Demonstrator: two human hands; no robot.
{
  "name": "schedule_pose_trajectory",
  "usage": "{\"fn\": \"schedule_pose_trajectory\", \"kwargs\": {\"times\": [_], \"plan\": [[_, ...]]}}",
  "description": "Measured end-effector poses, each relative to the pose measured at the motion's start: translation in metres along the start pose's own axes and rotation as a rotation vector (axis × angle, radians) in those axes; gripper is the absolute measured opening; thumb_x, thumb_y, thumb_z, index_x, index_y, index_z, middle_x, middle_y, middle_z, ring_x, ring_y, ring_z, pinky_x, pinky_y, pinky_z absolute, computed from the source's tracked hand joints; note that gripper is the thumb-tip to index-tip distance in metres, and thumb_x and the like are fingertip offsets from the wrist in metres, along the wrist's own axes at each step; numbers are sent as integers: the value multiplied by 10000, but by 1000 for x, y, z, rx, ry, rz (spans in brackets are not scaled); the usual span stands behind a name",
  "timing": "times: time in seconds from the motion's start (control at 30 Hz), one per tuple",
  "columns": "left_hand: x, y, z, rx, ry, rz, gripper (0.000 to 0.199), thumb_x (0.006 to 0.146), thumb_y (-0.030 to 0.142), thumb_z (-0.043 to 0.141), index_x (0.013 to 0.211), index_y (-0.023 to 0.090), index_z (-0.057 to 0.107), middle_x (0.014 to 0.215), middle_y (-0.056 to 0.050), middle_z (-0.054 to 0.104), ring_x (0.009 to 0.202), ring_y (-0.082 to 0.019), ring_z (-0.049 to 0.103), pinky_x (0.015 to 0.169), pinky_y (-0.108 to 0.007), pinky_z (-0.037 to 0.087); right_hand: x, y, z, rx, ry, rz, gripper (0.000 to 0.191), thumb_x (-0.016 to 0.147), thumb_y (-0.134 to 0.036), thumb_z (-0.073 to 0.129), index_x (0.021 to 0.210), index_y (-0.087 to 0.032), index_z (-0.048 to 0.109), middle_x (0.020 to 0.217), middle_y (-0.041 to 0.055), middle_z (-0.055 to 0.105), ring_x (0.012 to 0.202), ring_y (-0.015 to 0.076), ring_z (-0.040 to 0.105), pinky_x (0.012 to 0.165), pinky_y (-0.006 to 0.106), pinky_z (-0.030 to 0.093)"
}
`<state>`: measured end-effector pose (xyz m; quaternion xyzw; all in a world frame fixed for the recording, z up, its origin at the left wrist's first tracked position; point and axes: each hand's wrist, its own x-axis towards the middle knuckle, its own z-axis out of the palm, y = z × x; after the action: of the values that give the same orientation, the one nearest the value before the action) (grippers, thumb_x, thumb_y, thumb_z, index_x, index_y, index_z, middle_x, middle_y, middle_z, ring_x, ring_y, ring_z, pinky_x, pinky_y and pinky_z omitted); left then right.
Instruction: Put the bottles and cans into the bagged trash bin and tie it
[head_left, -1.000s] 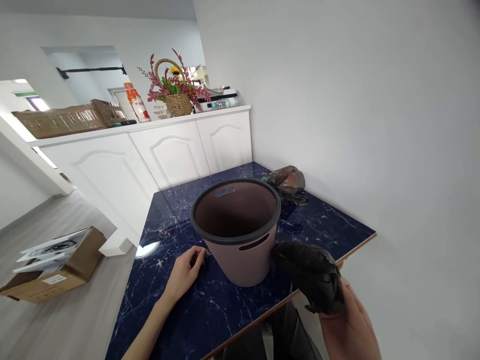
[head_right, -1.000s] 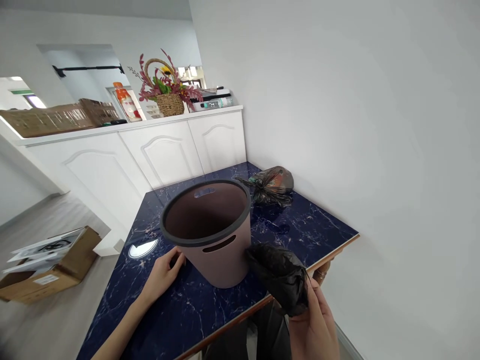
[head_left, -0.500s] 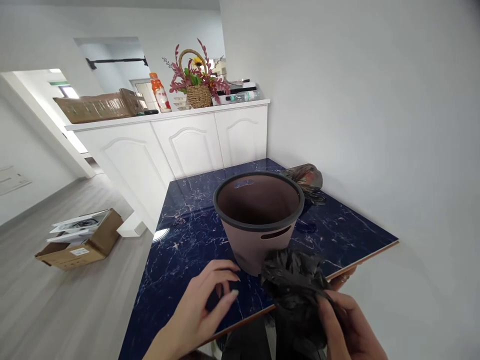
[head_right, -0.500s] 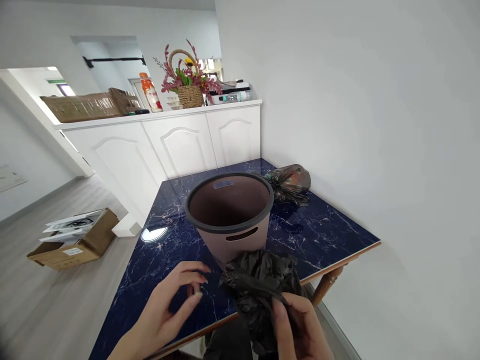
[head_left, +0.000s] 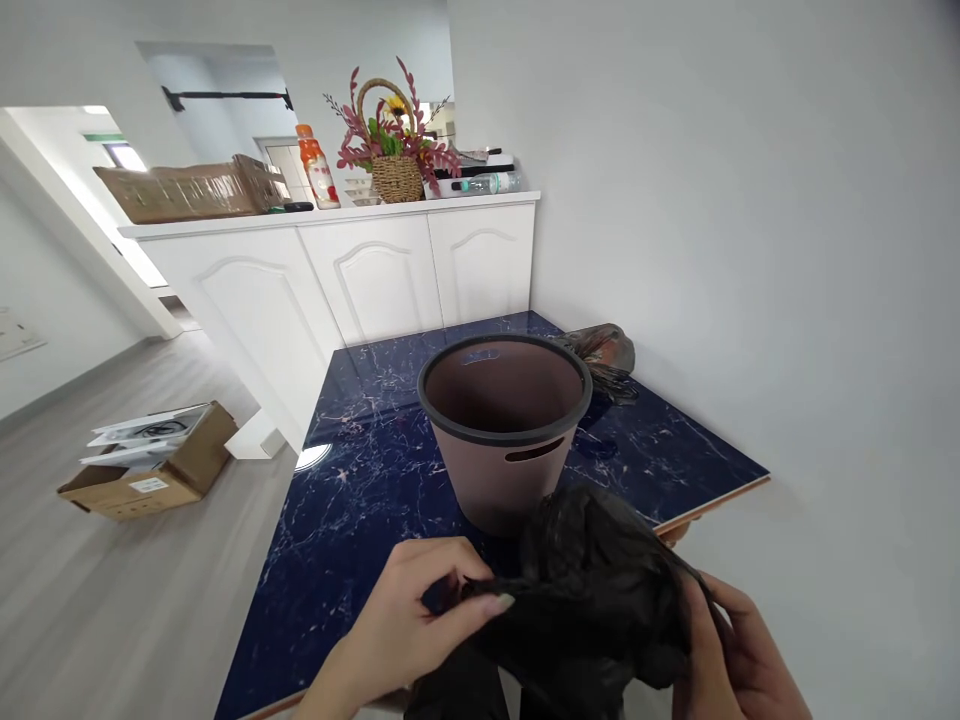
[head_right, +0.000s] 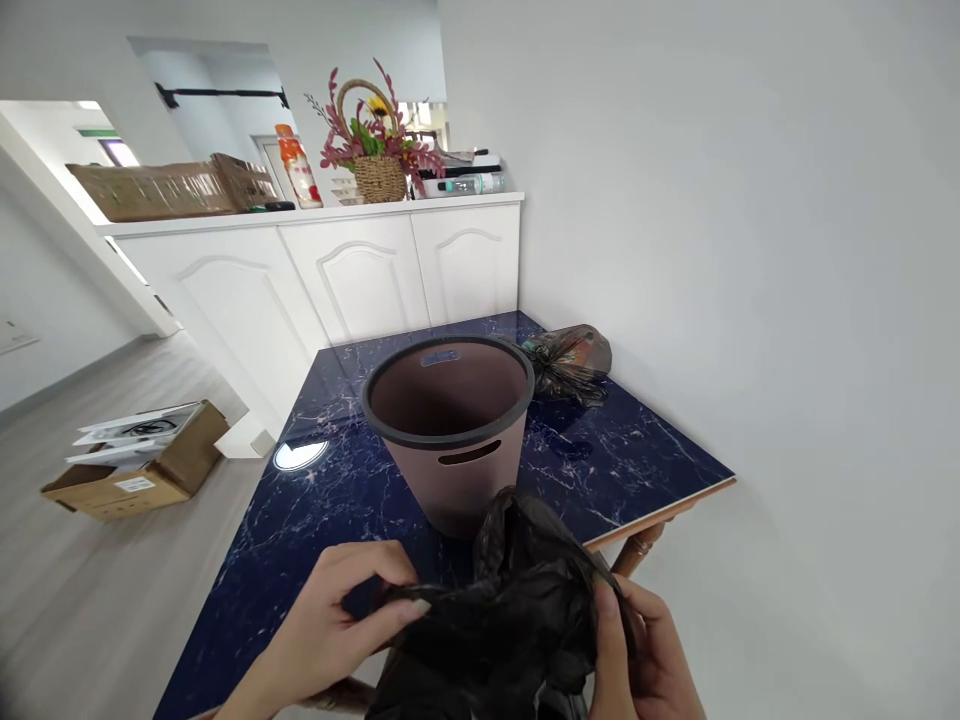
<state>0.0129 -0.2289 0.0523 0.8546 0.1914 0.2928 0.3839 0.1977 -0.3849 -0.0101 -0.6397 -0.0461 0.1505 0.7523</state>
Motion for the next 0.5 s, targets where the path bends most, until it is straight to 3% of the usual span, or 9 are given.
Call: {"fn": "schedule_pose_trajectory", "kwargs": {"times": [0.13, 0.27, 0.37, 0.5], "plan": [[7, 9, -14, 24, 184, -148, 338, 982, 441, 684, 732, 213, 665, 625, 9, 644, 566, -136, 561, 581, -250, 459, 30, 9, -14, 30, -48, -15, 469, 777, -563, 882, 1072, -217, 765, 989, 52, 810, 821, 225, 744, 652, 262, 614], [15, 10, -26, -49, 379, -293, 441, 959, 574, 670, 728, 203, 610, 588, 35, 524, 534, -117, 479, 520, -221, 413, 52, 9, -21, 69, -161, 85, 484, 767, -545, 887, 1105, -222, 761, 1041, 60, 812, 899, 241, 767, 711, 274, 633], [18, 7, -33, -153, 454, -386, 504, 933, 675, 657, 766, 205, 585, 606, 37, 507, 535, -117, 471, 500, -212, 408, 58, 2, -22, 129, -247, 172, 491, 758, -556, 894, 1095, -228, 755, 1075, 76, 819, 957, 277, 786, 772, 319, 659], [15, 5, -46, -100, 532, -408, 562, 864, 746, 705, 792, 197, 606, 641, 28, 528, 572, -123, 490, 521, -207, 428, 57, -10, -21, 154, -352, 161, 440, 791, -560, 875, 1054, -227, 761, 1066, 82, 823, 994, 293, 792, 823, 352, 668]]}}
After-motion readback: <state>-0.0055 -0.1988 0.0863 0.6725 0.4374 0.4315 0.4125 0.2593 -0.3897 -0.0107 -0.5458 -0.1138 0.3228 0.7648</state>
